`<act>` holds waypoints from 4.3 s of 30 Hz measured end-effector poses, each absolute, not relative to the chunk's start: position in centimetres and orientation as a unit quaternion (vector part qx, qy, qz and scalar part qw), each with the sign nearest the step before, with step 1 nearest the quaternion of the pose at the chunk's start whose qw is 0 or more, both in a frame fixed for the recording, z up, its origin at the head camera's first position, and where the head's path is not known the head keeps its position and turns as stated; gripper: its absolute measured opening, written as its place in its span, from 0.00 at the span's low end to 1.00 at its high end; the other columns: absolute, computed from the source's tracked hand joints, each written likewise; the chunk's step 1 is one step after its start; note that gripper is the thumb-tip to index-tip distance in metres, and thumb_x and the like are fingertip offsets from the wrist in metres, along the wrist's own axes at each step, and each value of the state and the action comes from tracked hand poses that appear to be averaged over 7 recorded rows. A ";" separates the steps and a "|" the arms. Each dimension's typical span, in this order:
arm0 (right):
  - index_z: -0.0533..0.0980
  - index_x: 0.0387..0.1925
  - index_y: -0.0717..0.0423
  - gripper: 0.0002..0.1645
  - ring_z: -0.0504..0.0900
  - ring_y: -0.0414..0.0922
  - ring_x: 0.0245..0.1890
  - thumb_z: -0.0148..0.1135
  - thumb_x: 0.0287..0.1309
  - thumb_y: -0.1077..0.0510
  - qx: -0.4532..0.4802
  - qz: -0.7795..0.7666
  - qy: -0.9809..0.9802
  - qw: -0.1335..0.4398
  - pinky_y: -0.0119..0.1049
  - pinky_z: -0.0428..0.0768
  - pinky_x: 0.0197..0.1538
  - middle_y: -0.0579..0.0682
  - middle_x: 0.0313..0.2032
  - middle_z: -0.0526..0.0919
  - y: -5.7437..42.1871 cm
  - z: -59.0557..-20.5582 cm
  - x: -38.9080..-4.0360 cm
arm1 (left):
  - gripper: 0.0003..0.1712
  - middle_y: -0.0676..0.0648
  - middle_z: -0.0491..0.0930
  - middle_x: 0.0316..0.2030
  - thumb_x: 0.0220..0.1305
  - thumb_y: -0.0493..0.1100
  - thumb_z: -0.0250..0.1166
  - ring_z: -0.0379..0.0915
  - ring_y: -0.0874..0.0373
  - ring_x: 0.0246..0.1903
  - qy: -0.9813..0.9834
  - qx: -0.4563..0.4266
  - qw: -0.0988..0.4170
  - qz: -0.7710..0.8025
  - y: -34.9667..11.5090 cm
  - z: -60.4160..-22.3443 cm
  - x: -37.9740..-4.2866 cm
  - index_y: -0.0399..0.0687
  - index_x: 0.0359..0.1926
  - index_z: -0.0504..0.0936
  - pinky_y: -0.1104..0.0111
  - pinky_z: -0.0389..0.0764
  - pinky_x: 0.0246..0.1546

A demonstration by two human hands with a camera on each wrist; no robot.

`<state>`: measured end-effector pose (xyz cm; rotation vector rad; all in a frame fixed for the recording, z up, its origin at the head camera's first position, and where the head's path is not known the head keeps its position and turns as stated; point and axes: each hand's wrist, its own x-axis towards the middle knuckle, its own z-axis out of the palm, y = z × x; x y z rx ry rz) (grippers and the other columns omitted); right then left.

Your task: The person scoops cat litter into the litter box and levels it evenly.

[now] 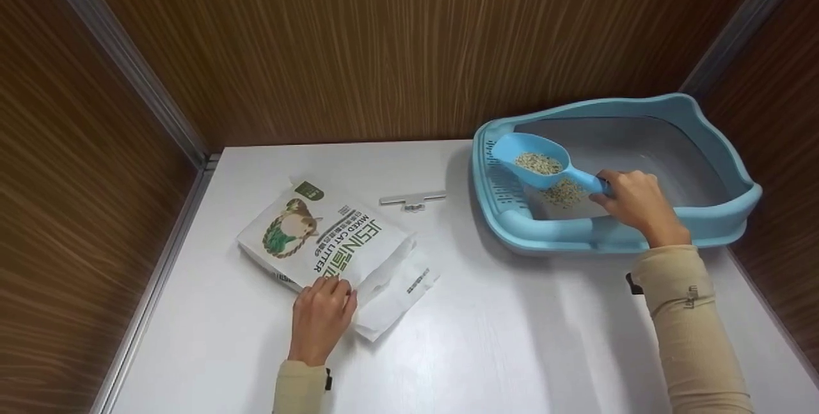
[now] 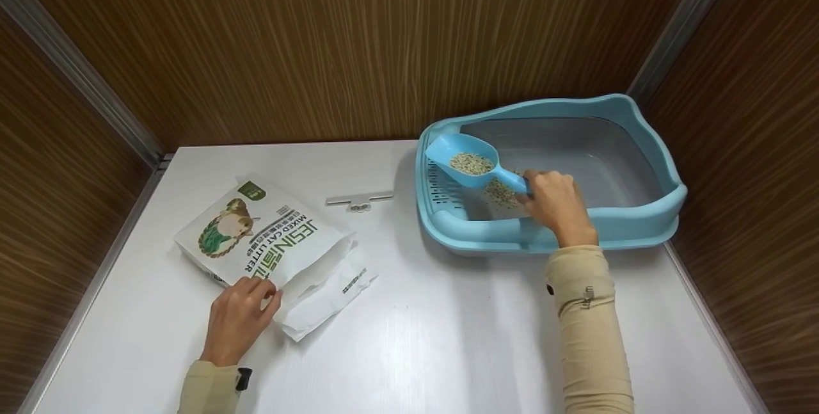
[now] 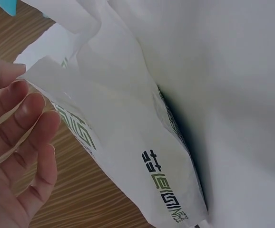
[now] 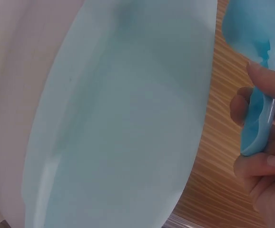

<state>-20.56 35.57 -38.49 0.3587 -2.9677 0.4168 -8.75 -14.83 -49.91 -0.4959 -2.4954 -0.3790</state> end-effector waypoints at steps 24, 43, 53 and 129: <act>0.77 0.45 0.78 0.18 0.78 0.59 0.25 0.70 0.57 0.67 0.096 0.133 -0.984 0.062 0.65 0.78 0.40 0.69 0.31 0.80 38.2 -39.1 -20.8 | 0.09 0.46 0.82 0.25 0.52 0.37 0.78 0.78 0.53 0.24 -0.944 -0.175 0.239 -0.147 -15.3 -50.4 -8.6 0.41 0.26 0.83 0.62 0.75 0.21; 0.77 0.43 0.78 0.18 0.73 0.58 0.24 0.72 0.55 0.67 0.065 0.127 -0.987 0.068 0.59 0.74 0.33 0.66 0.26 0.78 39.3 -38.6 -20.6 | 0.08 0.47 0.81 0.20 0.52 0.35 0.76 0.69 0.58 0.15 -0.939 -0.184 0.248 -0.150 -15.6 -50.6 -8.8 0.41 0.25 0.83 0.66 0.68 0.15; 0.77 0.40 0.78 0.16 0.74 0.59 0.25 0.71 0.57 0.66 0.035 0.142 -0.987 0.071 0.59 0.74 0.33 0.66 0.26 0.77 39.7 -38.7 -20.5 | 0.07 0.46 0.82 0.21 0.53 0.35 0.75 0.68 0.58 0.15 -0.941 -0.184 0.245 -0.144 -15.6 -50.6 -8.8 0.41 0.25 0.84 0.66 0.67 0.15; 0.68 0.16 0.72 0.11 0.58 0.50 0.11 0.58 0.47 0.74 0.001 -0.044 -0.985 0.166 0.44 0.60 0.15 0.54 0.10 0.59 40.7 -36.5 -20.5 | 0.06 0.45 0.83 0.22 0.54 0.34 0.75 0.69 0.58 0.16 -0.943 -0.173 0.238 -0.155 -15.5 -50.8 -8.7 0.40 0.26 0.84 0.65 0.70 0.16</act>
